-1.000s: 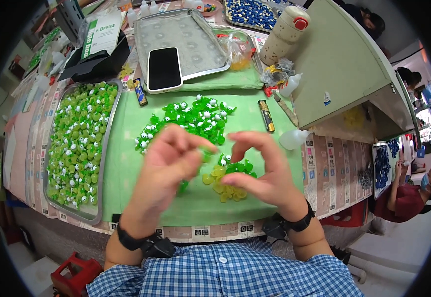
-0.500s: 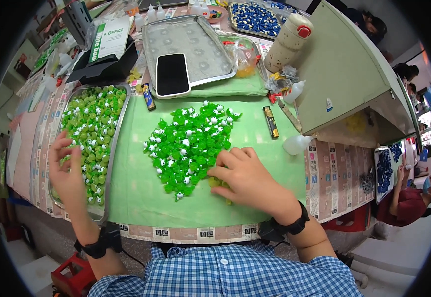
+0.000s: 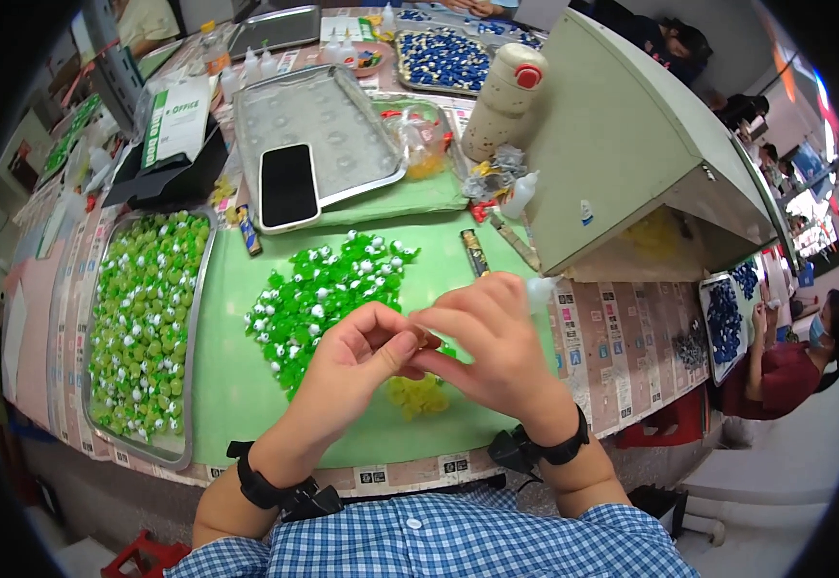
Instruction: Manually assembling and gluing small green, yellow, and white plastic decorative or functional components at a workstation.
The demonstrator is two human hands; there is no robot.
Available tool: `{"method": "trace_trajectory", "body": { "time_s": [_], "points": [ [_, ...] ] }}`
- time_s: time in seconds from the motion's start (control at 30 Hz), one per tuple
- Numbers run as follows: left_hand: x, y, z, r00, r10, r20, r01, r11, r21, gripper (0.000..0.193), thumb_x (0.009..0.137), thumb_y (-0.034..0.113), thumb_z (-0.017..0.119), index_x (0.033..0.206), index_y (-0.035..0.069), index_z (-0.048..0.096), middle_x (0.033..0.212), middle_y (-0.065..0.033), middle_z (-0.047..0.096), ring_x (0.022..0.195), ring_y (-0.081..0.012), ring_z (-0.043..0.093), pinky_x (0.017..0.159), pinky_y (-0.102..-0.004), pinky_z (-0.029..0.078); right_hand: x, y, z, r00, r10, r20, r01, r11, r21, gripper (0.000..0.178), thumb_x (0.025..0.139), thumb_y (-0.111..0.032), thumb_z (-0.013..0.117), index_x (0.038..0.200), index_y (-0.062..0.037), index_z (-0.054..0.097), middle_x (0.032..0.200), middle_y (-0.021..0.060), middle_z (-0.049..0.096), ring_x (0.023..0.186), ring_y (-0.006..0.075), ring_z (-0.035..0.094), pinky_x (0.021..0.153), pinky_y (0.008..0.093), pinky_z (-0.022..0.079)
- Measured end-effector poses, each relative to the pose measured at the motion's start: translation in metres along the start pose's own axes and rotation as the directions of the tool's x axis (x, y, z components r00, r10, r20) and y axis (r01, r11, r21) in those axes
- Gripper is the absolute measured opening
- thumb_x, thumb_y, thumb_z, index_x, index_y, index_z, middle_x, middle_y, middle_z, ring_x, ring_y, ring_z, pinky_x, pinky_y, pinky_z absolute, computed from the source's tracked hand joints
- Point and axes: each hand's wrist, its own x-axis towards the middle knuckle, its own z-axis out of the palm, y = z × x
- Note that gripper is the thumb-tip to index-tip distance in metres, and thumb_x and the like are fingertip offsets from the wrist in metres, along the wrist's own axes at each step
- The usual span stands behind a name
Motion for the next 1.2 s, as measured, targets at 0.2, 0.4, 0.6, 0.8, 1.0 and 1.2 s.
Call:
{"method": "trace_trajectory", "body": {
  "time_s": [0.2,0.4,0.6,0.8,1.0,1.2],
  "points": [
    [0.005,0.004,-0.007,0.995,0.066,-0.078,-0.066,0.998,0.005,0.02,0.085,0.006,0.061,0.104,0.001,0.056,0.106,-0.0128,0.06,0.09,-0.0167,0.061,0.081,-0.0294,0.051,-0.055,0.057,-0.029,0.772,0.593,-0.229,-0.56,0.805,0.195,0.065,0.067,-0.018,0.077,0.12,-0.0058,0.044,0.109,0.008,0.049,0.091,0.0183,0.05,0.079,0.0314,0.041],
    [-0.001,0.004,-0.013,0.99,0.08,-0.117,-0.081,0.997,-0.007,0.029,0.079,-0.001,0.065,0.106,-0.001,0.057,0.105,-0.009,0.06,0.094,-0.0162,0.06,0.086,-0.0285,0.048,-0.086,0.09,0.001,0.662,0.749,0.029,-0.712,0.616,0.339,0.037,0.076,-0.009,0.069,0.109,-0.003,0.052,0.101,0.0065,0.057,0.086,0.0124,0.055,0.071,0.0248,0.045],
    [-0.003,0.001,-0.022,0.987,0.085,-0.137,-0.083,0.996,0.017,0.033,0.077,-0.004,0.066,0.108,0.0,0.056,0.103,-0.0088,0.061,0.095,-0.0164,0.06,0.087,-0.0279,0.048,-0.024,0.038,-0.012,0.742,0.67,-0.013,-0.422,0.482,0.768,0.032,0.08,-0.003,0.066,0.106,-0.0045,0.048,0.109,0.0139,0.06,0.086,0.0114,0.057,0.073,0.0243,0.046],
    [-0.005,-0.001,-0.016,0.973,0.153,-0.174,-0.137,0.986,0.097,0.033,0.076,-0.004,0.067,0.107,0.001,0.056,0.105,-0.0085,0.06,0.093,-0.0158,0.06,0.086,-0.0281,0.049,-0.004,0.005,-0.007,0.793,0.607,0.054,-0.316,0.334,0.888,0.046,0.076,-0.012,0.072,0.111,-0.0048,0.044,0.095,0.0073,0.06,0.077,0.0117,0.058,0.07,0.023,0.047],
    [-0.005,-0.002,-0.016,0.979,0.088,-0.186,-0.081,0.996,0.046,0.035,0.076,-0.004,0.066,0.11,0.0,0.057,0.105,-0.0089,0.061,0.092,-0.0145,0.06,0.085,-0.0274,0.049,-0.019,-0.006,0.006,0.866,0.444,-0.23,-0.208,0.738,0.641,0.048,0.071,-0.013,0.075,0.108,-0.0027,0.047,0.095,0.0079,0.057,0.08,0.0136,0.058,0.065,0.0253,0.049],
    [-0.002,-0.003,-0.017,0.979,0.075,-0.192,-0.07,0.997,0.032,0.037,0.076,-0.003,0.067,0.111,-0.001,0.056,0.104,-0.0117,0.062,0.093,-0.0154,0.061,0.086,-0.0271,0.049,-0.013,-0.004,0.009,0.96,0.125,-0.249,-0.011,0.909,0.416,0.043,0.07,-0.013,0.076,0.103,-0.0009,0.052,0.075,0.0103,0.062,0.052,0.0167,0.056,0.046,0.0259,0.044]
  ]
}}
